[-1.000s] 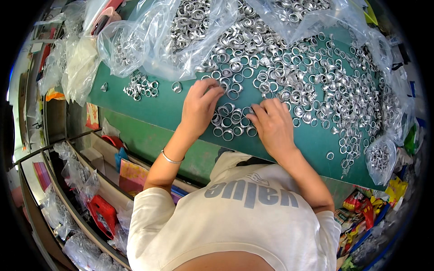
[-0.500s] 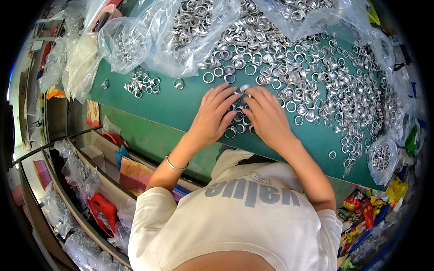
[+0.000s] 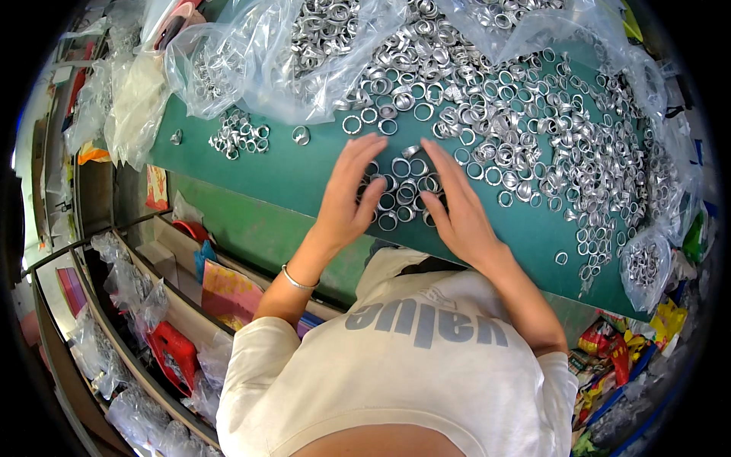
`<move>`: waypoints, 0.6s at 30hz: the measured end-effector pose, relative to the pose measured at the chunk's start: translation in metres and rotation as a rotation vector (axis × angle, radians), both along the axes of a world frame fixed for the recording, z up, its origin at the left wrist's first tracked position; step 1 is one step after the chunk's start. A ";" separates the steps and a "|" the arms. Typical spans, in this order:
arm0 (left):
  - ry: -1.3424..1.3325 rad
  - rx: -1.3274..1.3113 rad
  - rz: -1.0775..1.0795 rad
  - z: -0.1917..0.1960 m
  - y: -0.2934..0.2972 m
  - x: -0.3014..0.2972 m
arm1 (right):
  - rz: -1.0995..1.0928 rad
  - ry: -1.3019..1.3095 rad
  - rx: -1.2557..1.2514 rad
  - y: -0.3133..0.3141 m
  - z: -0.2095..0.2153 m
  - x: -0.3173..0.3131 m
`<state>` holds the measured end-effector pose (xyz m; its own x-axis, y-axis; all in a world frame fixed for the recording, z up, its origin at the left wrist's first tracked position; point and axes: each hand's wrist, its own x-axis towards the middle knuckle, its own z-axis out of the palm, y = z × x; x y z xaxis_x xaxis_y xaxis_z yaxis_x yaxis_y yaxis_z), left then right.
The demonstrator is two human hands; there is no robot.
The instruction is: The person picks up metal rings from a large pile on a green table and moves them into smaller groups by hand.
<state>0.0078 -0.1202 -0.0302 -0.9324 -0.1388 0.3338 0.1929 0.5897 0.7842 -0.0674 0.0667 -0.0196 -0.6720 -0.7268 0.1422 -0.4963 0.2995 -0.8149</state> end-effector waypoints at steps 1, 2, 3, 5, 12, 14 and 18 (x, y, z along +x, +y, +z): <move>-0.014 -0.002 -0.020 0.002 0.006 -0.003 | 0.022 0.021 -0.004 -0.009 0.003 -0.003; -0.027 -0.004 -0.041 0.002 0.010 -0.004 | 0.044 0.042 -0.009 -0.014 0.004 -0.006; -0.045 0.037 -0.011 -0.001 0.010 -0.004 | 0.071 -0.013 0.002 -0.015 0.000 -0.010; -0.080 0.124 0.024 -0.004 0.009 0.002 | 0.140 -0.083 0.051 -0.005 0.000 -0.018; -0.097 0.128 0.141 -0.006 0.002 0.024 | 0.018 -0.379 -0.078 0.030 0.005 -0.019; -0.106 0.092 0.116 -0.004 0.006 0.022 | -0.010 -0.366 -0.100 0.035 0.005 -0.013; -0.143 -0.065 0.019 -0.001 0.014 0.015 | -0.048 -0.185 0.017 0.042 0.020 0.001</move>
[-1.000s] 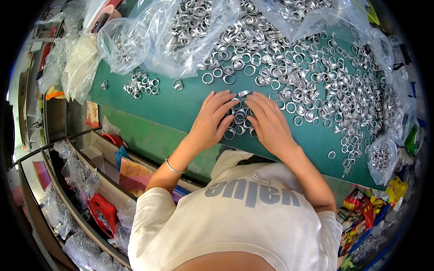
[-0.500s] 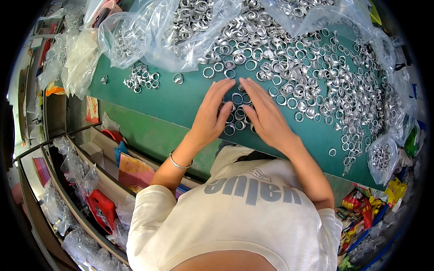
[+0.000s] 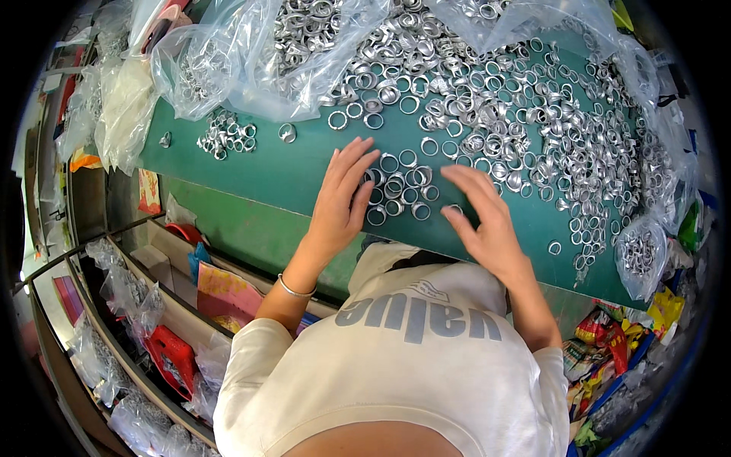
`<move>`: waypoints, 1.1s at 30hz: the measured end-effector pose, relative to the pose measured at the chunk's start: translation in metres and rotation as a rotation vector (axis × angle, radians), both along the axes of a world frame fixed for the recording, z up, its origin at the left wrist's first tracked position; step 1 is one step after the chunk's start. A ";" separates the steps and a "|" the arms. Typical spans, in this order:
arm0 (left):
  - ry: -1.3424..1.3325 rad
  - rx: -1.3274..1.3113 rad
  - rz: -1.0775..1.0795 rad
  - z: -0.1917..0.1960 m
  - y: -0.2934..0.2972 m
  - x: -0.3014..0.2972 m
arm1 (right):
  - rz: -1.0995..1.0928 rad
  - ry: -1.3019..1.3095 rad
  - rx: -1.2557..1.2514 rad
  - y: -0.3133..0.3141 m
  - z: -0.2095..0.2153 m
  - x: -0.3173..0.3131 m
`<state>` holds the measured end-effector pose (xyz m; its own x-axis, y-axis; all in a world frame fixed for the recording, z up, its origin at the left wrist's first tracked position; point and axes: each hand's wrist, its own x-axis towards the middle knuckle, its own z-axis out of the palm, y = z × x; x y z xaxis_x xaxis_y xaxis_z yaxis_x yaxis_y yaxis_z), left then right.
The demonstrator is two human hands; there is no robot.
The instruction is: The person picks up metal rings from a large pile on a green table and moves them into smaller groups by hand.
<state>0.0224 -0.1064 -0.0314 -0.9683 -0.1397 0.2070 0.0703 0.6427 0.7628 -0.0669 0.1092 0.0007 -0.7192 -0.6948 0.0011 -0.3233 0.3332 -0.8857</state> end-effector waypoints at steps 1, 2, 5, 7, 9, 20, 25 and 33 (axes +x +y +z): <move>0.004 -0.056 -0.028 0.002 0.000 -0.004 | 0.050 0.166 0.101 0.004 0.001 0.002; 0.009 -0.112 -0.056 0.004 0.000 -0.009 | 0.098 0.332 0.204 0.007 0.002 0.003; 0.008 -0.166 -0.187 0.011 0.007 -0.029 | 0.018 0.417 0.288 0.020 -0.013 0.011; 0.018 -0.183 -0.243 0.009 0.014 -0.043 | -0.041 0.427 0.310 0.027 -0.015 0.010; 0.014 -0.180 -0.297 0.007 0.021 -0.048 | -0.151 0.505 0.421 0.033 -0.009 0.009; 0.132 0.694 0.111 0.024 0.011 -0.022 | -0.067 0.063 -0.106 -0.023 -0.024 0.011; -0.418 1.370 -0.116 0.000 0.007 0.071 | 0.142 0.282 0.044 -0.036 -0.033 0.001; -0.882 2.127 -0.049 -0.048 0.039 0.067 | 0.293 0.399 0.141 -0.039 -0.028 -0.003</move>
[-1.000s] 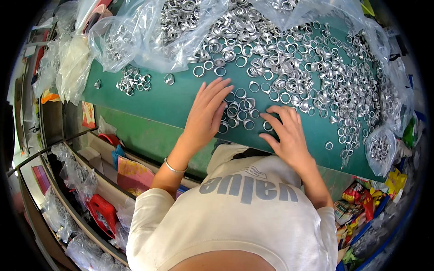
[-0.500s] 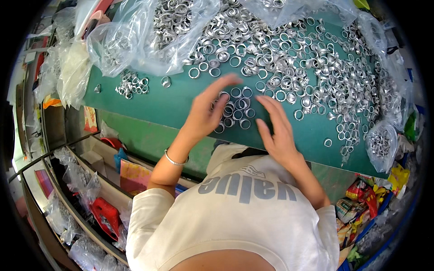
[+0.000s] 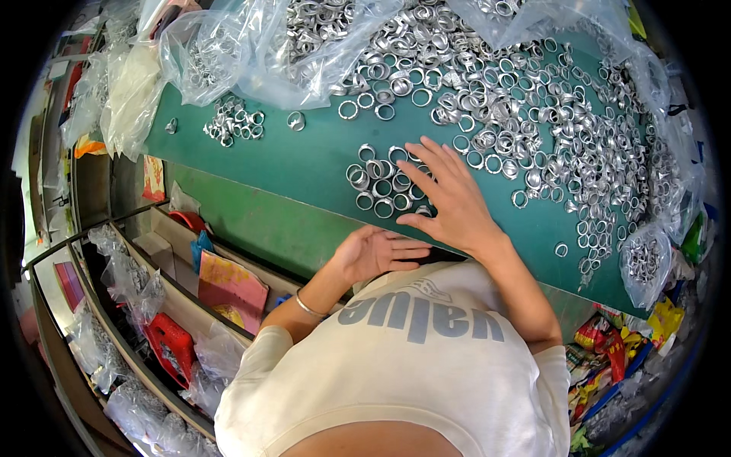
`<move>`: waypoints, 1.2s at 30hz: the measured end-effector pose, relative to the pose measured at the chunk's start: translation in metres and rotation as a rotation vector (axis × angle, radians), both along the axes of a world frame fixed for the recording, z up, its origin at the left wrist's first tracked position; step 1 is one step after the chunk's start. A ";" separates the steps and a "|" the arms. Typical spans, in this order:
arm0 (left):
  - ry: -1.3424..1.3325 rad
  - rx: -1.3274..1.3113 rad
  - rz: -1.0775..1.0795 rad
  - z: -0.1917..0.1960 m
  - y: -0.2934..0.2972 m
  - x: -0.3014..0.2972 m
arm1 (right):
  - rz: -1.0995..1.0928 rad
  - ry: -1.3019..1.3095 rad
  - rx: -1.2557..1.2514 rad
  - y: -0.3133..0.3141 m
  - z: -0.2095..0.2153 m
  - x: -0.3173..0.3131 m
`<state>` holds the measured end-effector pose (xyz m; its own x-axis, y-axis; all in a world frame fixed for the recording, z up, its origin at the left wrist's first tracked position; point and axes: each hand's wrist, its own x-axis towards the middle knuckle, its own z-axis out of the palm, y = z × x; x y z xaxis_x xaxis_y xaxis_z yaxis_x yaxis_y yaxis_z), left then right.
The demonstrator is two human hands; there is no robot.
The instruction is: The person picks up metal rings from a large pile on a green table and moves them into smaller groups by hand.
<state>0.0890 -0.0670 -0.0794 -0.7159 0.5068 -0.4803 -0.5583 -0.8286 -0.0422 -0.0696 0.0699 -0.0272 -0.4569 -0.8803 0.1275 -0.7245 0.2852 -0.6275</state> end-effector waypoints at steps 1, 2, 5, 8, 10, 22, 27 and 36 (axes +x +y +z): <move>0.002 0.051 -0.010 -0.002 0.002 -0.005 | -0.007 -0.011 -0.002 0.001 -0.002 0.001; 0.022 0.092 -0.034 -0.002 0.004 -0.011 | -0.014 -0.022 -0.004 0.004 -0.003 0.003; 0.074 0.226 -0.067 -0.008 0.009 -0.018 | -0.018 -0.045 0.010 0.017 -0.003 0.010; 0.083 0.263 -0.040 -0.018 0.014 -0.019 | -0.035 -0.090 0.035 0.033 -0.005 0.023; 0.095 0.501 0.116 -0.017 0.024 -0.020 | -0.078 -0.099 -0.049 0.033 -0.003 0.031; -0.061 0.721 0.093 -0.033 0.030 -0.020 | 0.165 -0.049 0.081 0.043 -0.003 0.044; -0.290 0.517 0.070 -0.039 0.032 -0.020 | 0.355 -0.152 0.004 0.050 -0.004 0.045; -0.087 0.409 0.075 -0.041 0.023 -0.010 | 0.267 -0.125 -0.051 0.021 0.004 0.051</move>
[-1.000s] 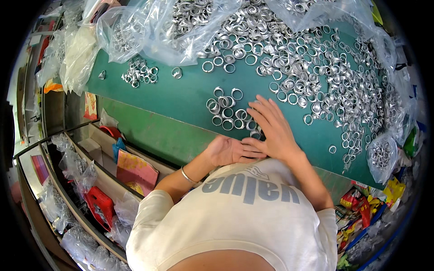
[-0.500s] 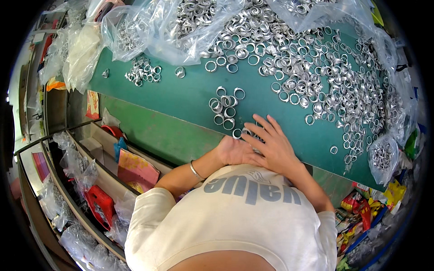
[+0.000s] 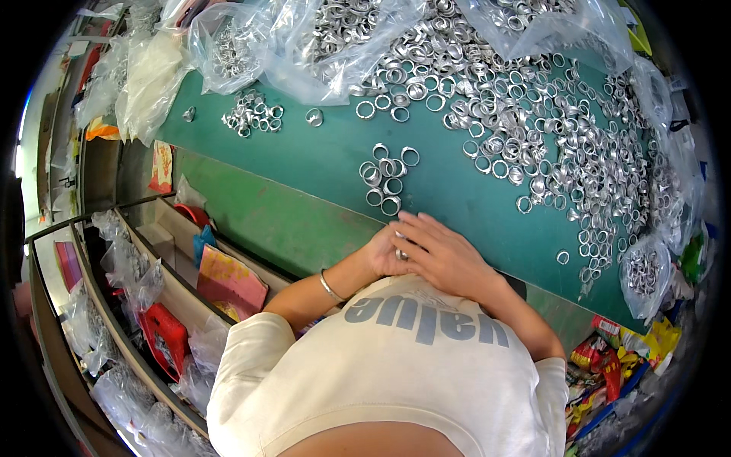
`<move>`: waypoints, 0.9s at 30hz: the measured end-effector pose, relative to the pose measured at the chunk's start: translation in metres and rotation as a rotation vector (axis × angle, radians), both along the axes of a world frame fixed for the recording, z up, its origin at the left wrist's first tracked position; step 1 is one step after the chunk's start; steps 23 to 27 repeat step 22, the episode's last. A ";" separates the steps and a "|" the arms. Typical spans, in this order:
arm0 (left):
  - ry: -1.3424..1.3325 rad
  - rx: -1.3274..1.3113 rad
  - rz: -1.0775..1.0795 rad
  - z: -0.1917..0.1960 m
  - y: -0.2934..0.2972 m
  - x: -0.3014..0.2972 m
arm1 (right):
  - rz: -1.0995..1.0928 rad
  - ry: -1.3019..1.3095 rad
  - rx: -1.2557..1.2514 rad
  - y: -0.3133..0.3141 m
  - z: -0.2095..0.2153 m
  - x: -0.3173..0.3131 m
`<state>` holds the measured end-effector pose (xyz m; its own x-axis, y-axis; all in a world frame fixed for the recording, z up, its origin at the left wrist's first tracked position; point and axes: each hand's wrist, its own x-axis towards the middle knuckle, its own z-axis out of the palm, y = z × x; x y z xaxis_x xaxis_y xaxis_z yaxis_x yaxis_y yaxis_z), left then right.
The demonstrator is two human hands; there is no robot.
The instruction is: The person picks up metal rings from a large pile on a green table and moves them into smaller groups by hand.
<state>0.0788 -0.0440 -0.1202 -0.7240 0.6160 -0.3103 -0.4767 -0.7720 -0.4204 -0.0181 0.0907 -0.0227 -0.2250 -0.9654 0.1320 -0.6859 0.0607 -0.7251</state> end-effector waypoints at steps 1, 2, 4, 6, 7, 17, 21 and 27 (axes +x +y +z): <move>-0.040 -0.033 -0.039 -0.002 -0.002 0.002 | 0.021 -0.037 -0.013 0.007 -0.005 0.002; -0.080 -0.066 -0.079 -0.004 -0.004 0.004 | 0.042 -0.073 -0.026 0.012 -0.007 0.003; -0.057 -0.024 -0.078 -0.012 -0.003 0.007 | 0.078 -0.145 -0.078 0.021 -0.009 0.003; -0.042 0.001 -0.048 -0.022 -0.002 0.008 | 0.070 -0.241 -0.128 0.024 -0.010 0.004; -0.038 0.006 -0.019 -0.026 0.000 0.009 | 0.045 -0.301 -0.151 0.025 -0.010 0.005; -0.151 -0.513 -0.074 0.010 -0.030 0.028 | -0.459 -0.530 -0.271 0.023 0.004 -0.009; -0.124 -0.407 -0.104 0.040 -0.046 0.041 | -0.617 -0.627 -0.279 0.032 -0.010 -0.015; -0.118 -0.483 -0.133 0.069 -0.049 0.029 | -0.642 -0.630 -0.298 0.034 -0.013 -0.017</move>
